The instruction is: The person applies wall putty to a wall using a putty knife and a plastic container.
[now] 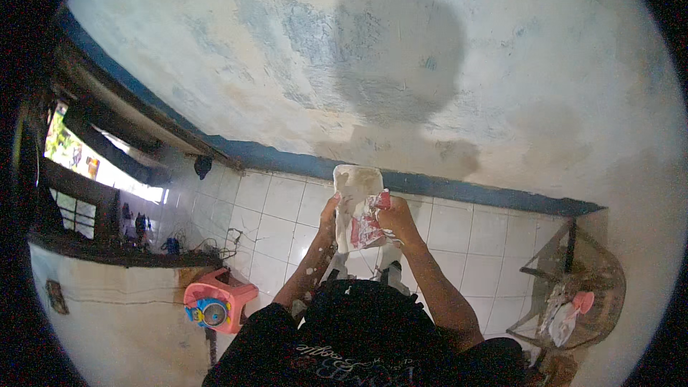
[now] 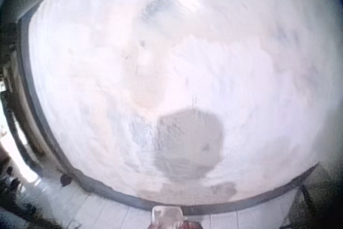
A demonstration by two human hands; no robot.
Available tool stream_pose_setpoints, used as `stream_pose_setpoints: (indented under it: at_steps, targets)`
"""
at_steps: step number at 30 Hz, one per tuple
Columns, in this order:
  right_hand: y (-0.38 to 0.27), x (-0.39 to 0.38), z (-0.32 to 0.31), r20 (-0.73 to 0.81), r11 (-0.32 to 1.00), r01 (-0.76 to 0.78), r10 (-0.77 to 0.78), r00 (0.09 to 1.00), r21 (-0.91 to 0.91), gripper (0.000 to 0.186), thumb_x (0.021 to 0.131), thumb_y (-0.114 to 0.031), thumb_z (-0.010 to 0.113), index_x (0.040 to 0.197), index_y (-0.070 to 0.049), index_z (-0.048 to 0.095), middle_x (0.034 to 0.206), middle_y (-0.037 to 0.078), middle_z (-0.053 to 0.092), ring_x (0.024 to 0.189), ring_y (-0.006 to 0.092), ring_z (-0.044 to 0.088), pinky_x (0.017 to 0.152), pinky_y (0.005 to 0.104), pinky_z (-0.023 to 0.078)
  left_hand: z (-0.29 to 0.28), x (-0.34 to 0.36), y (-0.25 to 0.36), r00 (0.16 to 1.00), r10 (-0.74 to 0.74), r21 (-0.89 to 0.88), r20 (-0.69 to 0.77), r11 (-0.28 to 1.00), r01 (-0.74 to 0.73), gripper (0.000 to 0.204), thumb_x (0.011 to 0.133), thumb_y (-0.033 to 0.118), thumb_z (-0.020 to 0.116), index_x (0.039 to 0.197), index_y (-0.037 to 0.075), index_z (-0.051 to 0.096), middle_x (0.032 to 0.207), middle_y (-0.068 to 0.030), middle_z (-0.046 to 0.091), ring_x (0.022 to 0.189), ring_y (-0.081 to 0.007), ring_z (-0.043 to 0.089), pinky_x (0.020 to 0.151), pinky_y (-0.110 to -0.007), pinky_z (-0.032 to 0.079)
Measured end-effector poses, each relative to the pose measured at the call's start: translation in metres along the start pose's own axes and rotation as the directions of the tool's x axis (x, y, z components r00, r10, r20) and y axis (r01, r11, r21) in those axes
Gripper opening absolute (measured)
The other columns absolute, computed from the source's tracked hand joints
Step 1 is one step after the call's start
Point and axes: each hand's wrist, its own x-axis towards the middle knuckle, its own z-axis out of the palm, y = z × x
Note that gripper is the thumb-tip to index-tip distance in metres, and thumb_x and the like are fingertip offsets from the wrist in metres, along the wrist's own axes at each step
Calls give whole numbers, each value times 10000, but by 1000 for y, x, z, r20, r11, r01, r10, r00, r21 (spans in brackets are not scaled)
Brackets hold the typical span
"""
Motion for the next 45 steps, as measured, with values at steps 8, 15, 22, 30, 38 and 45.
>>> stream_pose_setpoints:
  at_steps: [8, 15, 22, 30, 38, 45]
  targets:
    - [37, 2, 5, 94, 909, -293, 277, 956, 298, 176, 747, -93, 655, 891, 3, 625, 760, 71, 639, 605, 163, 605, 527, 288, 486, -18, 3, 51, 993, -80, 63, -89, 994, 86, 642, 851, 455, 492, 1275, -14, 384, 1143, -186, 543, 995, -307, 570, 869, -409, 468]
    - [9, 50, 88, -378, 971, 228, -240, 894, -75, 191, 752, -26, 624, 932, -1, 563, 826, 100, 615, 677, 168, 627, 528, 258, 512, -69, 7, 109, 984, -178, -165, -24, 971, 171, 604, 871, 474, 392, 1297, 47, 385, 1211, -166, 509, 1030, -319, 555, 898, -440, 453]
    - [-24, 59, 193, -329, 661, 421, -708, 625, -621, 207, 745, 50, 593, 948, 37, 555, 805, 81, 609, 730, 131, 576, 658, 263, 467, -92, 31, 169, 992, -106, -224, -64, 971, 89, 611, 860, 497, 446, 1283, 59, 401, 1191, -138, 523, 1060, -296, 539, 910, -437, 440]
    - [0, 88, 189, -280, 689, 355, -630, 725, -632, 233, 751, -60, 633, 944, 35, 544, 804, 172, 615, 719, 273, 611, 637, 360, 471, -103, 37, 223, 977, -199, -54, 82, 978, 204, 581, 870, 448, 471, 1271, 31, 413, 1171, -136, 537, 1043, -256, 549, 907, -372, 439]
    - [-15, 87, 212, -392, 977, 192, -141, 909, 92, 156, 820, -15, 525, 970, 10, 562, 854, 88, 610, 752, 156, 622, 548, 278, 516, -122, 42, 249, 950, -301, -76, 82, 949, 307, 575, 856, 458, 487, 1248, 39, 445, 1145, -122, 556, 1017, -254, 562, 885, -374, 453]
    - [6, 93, 217, -434, 729, 353, -85, 897, 586, 179, 823, -54, 492, 994, -25, 537, 850, 56, 588, 688, 147, 590, 555, 252, 487, -134, 45, 254, 976, -172, -82, 135, 979, 184, 537, 870, 436, 443, 1263, 70, 447, 1209, -137, 519, 1058, -296, 531, 930, -420, 422]
